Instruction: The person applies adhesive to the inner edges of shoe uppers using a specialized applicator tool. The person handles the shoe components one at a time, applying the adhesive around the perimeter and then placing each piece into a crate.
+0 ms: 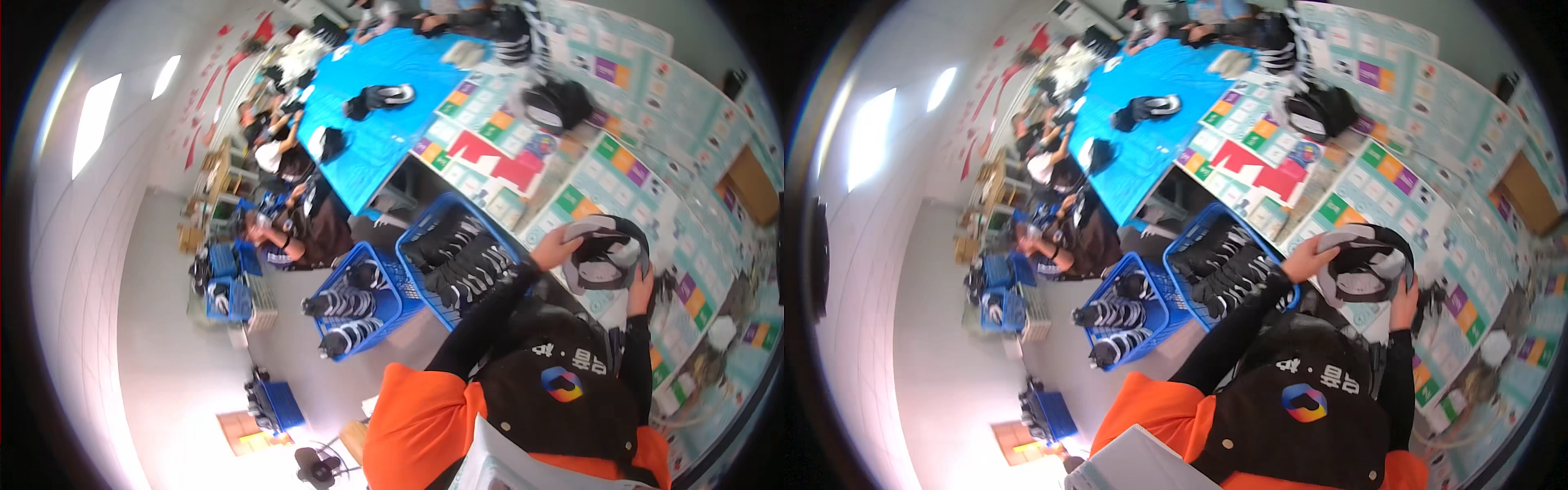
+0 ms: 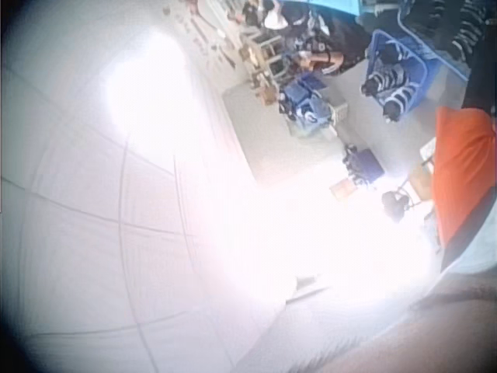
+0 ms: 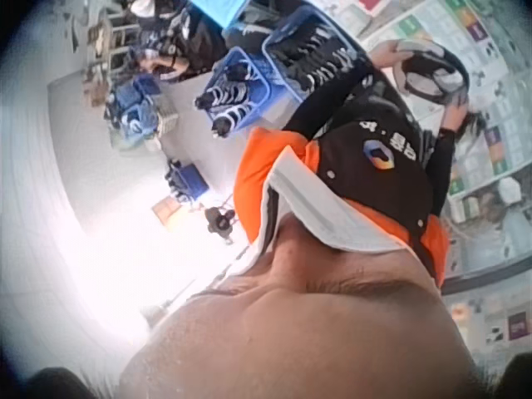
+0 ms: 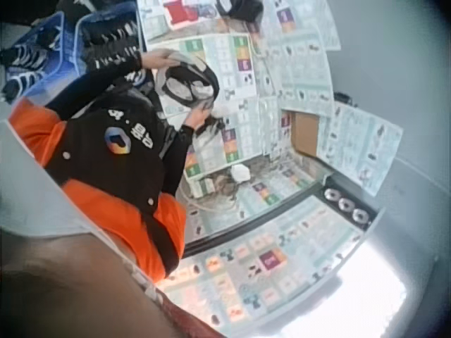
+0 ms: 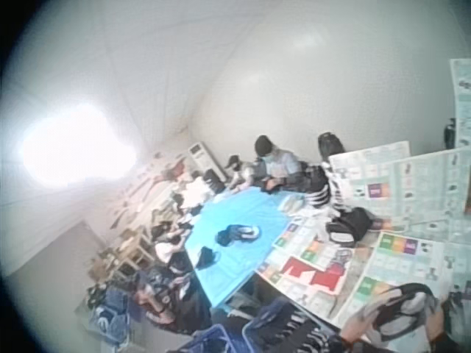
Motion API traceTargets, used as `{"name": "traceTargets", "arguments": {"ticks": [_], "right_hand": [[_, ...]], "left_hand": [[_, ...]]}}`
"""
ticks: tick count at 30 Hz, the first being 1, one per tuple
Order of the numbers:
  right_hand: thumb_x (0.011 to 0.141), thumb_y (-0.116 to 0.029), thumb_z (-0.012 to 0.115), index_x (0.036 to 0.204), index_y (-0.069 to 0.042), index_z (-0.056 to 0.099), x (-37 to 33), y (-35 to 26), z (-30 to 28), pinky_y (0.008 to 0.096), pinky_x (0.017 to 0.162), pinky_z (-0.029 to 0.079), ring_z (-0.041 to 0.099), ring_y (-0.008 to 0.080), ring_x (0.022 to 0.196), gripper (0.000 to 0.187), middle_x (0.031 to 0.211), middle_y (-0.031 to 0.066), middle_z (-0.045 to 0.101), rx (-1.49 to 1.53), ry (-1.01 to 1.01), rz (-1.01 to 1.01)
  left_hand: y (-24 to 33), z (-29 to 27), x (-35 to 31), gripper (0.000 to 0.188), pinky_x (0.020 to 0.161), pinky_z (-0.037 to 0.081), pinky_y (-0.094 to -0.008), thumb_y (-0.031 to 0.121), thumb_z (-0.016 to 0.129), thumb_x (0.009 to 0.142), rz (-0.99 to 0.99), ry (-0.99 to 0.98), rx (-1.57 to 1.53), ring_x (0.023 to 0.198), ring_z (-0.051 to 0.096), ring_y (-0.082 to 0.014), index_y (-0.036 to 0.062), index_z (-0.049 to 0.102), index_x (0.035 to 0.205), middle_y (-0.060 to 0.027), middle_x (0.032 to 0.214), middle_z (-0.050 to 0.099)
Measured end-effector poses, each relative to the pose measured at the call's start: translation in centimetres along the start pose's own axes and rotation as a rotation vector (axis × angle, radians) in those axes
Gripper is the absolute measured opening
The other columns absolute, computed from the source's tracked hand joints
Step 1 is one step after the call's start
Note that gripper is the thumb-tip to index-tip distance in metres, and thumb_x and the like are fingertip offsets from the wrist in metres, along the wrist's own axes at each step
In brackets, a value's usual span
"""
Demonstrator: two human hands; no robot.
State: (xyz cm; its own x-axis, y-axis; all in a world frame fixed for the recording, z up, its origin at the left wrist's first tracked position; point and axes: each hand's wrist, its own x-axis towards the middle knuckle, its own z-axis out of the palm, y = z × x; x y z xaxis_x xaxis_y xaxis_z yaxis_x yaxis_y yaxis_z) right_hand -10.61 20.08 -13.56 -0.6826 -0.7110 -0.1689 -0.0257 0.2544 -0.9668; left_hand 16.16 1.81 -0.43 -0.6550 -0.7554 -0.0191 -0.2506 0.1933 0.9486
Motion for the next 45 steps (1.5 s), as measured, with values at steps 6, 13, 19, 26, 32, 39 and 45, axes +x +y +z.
{"name": "traceTargets", "arguments": {"ticks": [6,13,19,26,32,39,45], "right_hand": [[0.084,-0.014,0.069,0.145,0.001,0.043,1.4,3.9,-5.1,0.0451,0.114,0.034,0.045,0.0368,0.135,0.069,0.146,0.019,0.046,-0.65,-0.102,0.046],[0.077,-0.022,0.073,0.135,0.006,0.041,1.7,7.4,-7.6,0.0495,0.106,0.041,0.048,0.043,0.123,0.072,0.13,0.0253,0.05,-1.259,0.224,0.006],[0.071,-0.018,0.075,0.131,0.008,0.041,2.5,11.5,-9.6,0.0502,0.11,0.038,0.047,0.045,0.126,0.074,0.131,0.0279,0.05,-1.272,0.13,-0.016],[0.082,-0.017,0.069,0.116,0.002,0.062,4.5,13.8,-11.1,0.0488,0.092,0.05,0.063,0.0434,0.104,0.039,0.107,0.0225,0.068,-0.951,0.205,-0.097],[0.093,-0.02,0.06,0.119,-0.011,0.065,-0.6,1.5,-4.9,0.0296,0.055,0.05,0.067,0.0147,0.09,0.028,0.1,0.0011,0.07,0.041,-0.053,0.317],[0.07,0.001,0.048,0.117,-0.002,0.062,-2.0,-5.9,-3.3,0.0292,0.054,0.05,0.069,0.0193,0.092,0.049,0.105,0.0071,0.07,0.109,-0.161,0.343],[0.071,-0.001,0.05,0.116,-0.002,0.063,-1.3,-5.4,-4.4,0.0263,0.053,0.047,0.07,0.0185,0.089,0.046,0.104,0.0062,0.069,0.096,-0.213,0.343]], "left_hand": [[6.8,0.8,2.7,0.026,0.077,0.054,-0.0514,0.016,0.06,0.091,-0.028,0.102,0.557,0.091,0.068,-0.0424,0.0012,0.063,0.112,-0.0225,0.098,0.07],[3.5,6.1,6.9,0.034,0.078,0.055,-0.0488,0.022,0.066,0.09,0.03,-0.074,0.649,0.095,0.067,-0.0409,0.0008,0.06,0.115,-0.0223,0.107,0.065],[4.4,7.2,5.9,0.049,0.091,0.052,-0.0472,0.023,0.069,0.086,0.027,-0.182,0.566,0.11,0.063,-0.041,-0.0069,0.052,0.121,-0.0256,0.118,0.062],[4.9,5.5,7.0,0.039,0.072,0.058,-0.0481,0.031,0.069,0.08,0.2,-0.111,0.593,0.084,0.07,-0.0385,-0.0024,0.065,0.1,-0.0215,0.089,0.07],[4.2,7.4,8.9,0.033,0.074,0.057,-0.0489,0.03,0.066,0.079,0.098,-0.091,0.679,0.088,0.071,-0.0384,0.0017,0.065,0.095,-0.0197,0.092,0.071],[1.5,6.9,8.6,0.028,0.078,0.056,-0.0456,0.023,0.065,0.081,0.057,-0.007,0.65,0.091,0.07,-0.0378,0.0015,0.067,0.097,-0.0195,0.093,0.071],[1.7,6.2,8.8,0.027,0.079,0.057,-0.0458,0.019,0.065,0.078,0.029,-0.052,0.608,0.092,0.07,-0.038,0.0014,0.067,0.098,-0.0194,0.092,0.072]]}}
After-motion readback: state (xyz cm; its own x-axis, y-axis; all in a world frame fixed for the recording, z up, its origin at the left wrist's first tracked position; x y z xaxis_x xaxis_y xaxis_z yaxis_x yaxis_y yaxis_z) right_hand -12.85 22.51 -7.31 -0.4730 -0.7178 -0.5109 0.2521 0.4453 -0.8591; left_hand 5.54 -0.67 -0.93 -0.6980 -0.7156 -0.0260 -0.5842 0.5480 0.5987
